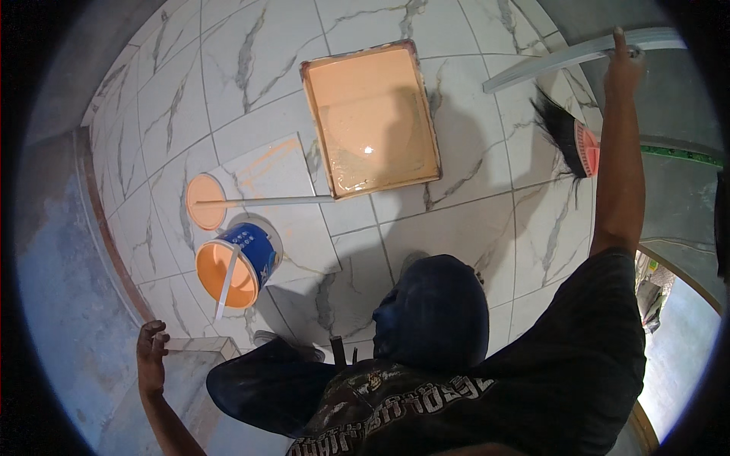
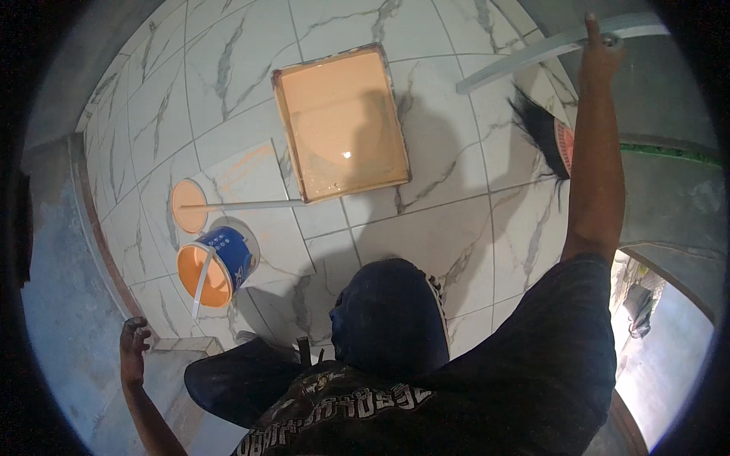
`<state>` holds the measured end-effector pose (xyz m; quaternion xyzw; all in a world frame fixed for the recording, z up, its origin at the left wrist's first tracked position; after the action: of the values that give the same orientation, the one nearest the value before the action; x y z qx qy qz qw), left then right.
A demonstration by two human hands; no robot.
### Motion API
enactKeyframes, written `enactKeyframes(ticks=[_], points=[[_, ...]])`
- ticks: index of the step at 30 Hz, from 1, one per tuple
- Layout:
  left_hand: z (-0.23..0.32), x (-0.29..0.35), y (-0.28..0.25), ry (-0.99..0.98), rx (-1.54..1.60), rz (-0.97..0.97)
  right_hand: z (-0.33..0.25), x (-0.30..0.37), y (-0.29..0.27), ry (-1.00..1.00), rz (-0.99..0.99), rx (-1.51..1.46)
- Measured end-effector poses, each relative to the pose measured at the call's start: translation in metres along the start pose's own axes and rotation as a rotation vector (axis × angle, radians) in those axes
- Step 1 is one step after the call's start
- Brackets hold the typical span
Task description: The person is opening a bucket of orange paint, stirring it with a plastic stick, and pouring it into a paint tray.
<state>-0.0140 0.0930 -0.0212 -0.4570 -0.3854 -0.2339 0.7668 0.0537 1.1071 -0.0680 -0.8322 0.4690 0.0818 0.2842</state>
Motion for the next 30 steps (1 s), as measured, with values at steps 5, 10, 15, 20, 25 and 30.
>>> enactKeyframes(ticks=[5,10,15,20,25,30], points=[[-0.008,0.010,-0.001,0.034,0.035,0.007,0.000,-0.010,0.013,0.107,0.123,-0.267],[-0.035,0.006,-0.007,0.046,0.111,0.032,-0.039,0.022,-0.002,0.085,0.309,-0.210],[-0.040,-0.012,-0.032,0.151,0.106,0.044,-0.101,0.067,-0.020,0.035,0.318,-0.136],[-0.015,-0.039,-0.061,0.373,0.071,-0.020,-0.153,0.130,-0.069,0.167,0.311,0.193],[0.018,-0.044,-0.084,0.617,0.035,-0.083,-0.247,0.222,-0.124,0.056,0.217,0.479],[0.032,-0.037,-0.075,0.719,0.177,-0.206,-0.309,0.360,-0.151,0.404,-0.034,0.445]])
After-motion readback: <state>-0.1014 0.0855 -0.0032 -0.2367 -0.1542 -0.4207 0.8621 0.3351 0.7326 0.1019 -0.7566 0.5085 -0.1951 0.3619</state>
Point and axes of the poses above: each hand's wrist, its own x-axis away from the middle knuckle, its own y-axis out of the palm, z = x × y, the point moved 10 cm from there along -x, towards the middle knuckle, and after that the axes turned 14 degrees about -z, right-handed, at the moved point
